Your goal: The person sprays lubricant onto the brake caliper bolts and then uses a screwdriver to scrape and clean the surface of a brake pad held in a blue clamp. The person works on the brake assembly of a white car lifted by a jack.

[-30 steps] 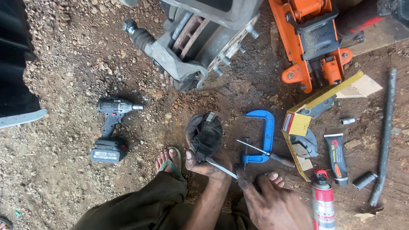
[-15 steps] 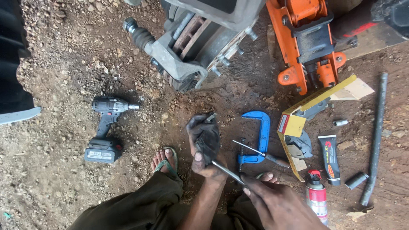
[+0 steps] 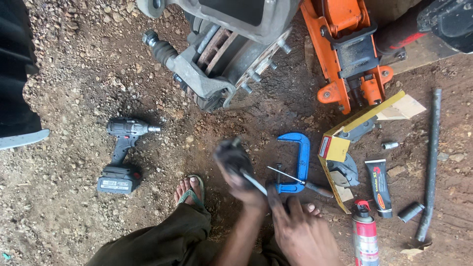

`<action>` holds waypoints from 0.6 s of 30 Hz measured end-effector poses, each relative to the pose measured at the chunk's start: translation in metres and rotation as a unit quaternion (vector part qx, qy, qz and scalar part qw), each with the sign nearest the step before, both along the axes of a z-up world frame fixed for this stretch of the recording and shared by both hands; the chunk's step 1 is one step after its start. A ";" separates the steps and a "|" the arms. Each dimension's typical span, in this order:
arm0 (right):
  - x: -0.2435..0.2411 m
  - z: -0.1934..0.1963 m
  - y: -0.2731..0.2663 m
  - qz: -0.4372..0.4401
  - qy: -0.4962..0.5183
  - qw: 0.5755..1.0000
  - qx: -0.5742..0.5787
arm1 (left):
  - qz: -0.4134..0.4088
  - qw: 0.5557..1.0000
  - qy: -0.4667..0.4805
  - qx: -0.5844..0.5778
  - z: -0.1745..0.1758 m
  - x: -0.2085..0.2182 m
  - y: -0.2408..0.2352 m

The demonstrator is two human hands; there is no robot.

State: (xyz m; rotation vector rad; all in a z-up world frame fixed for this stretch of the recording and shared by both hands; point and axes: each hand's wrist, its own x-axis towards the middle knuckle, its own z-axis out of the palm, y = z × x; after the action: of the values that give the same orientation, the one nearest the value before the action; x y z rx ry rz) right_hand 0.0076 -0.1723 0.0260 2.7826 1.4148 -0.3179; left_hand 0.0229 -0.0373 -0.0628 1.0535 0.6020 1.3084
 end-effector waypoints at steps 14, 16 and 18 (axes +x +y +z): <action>0.004 0.003 -0.045 -0.089 0.210 0.974 0.010 | -0.146 0.945 -0.223 -0.190 0.035 0.006 0.007; 0.005 0.006 -0.047 -0.091 0.204 0.974 0.048 | -0.150 0.955 -0.188 -0.171 0.043 0.004 0.009; 0.009 0.012 -0.046 -0.111 0.227 0.967 -0.009 | -0.186 0.948 -0.183 -0.183 0.043 0.000 0.012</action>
State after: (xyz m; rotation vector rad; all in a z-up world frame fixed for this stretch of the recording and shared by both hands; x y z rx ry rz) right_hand 0.0163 -0.2187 0.0378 2.9804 1.1351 -1.0241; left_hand 0.0232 -0.0256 -0.0194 0.5606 0.3242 0.9754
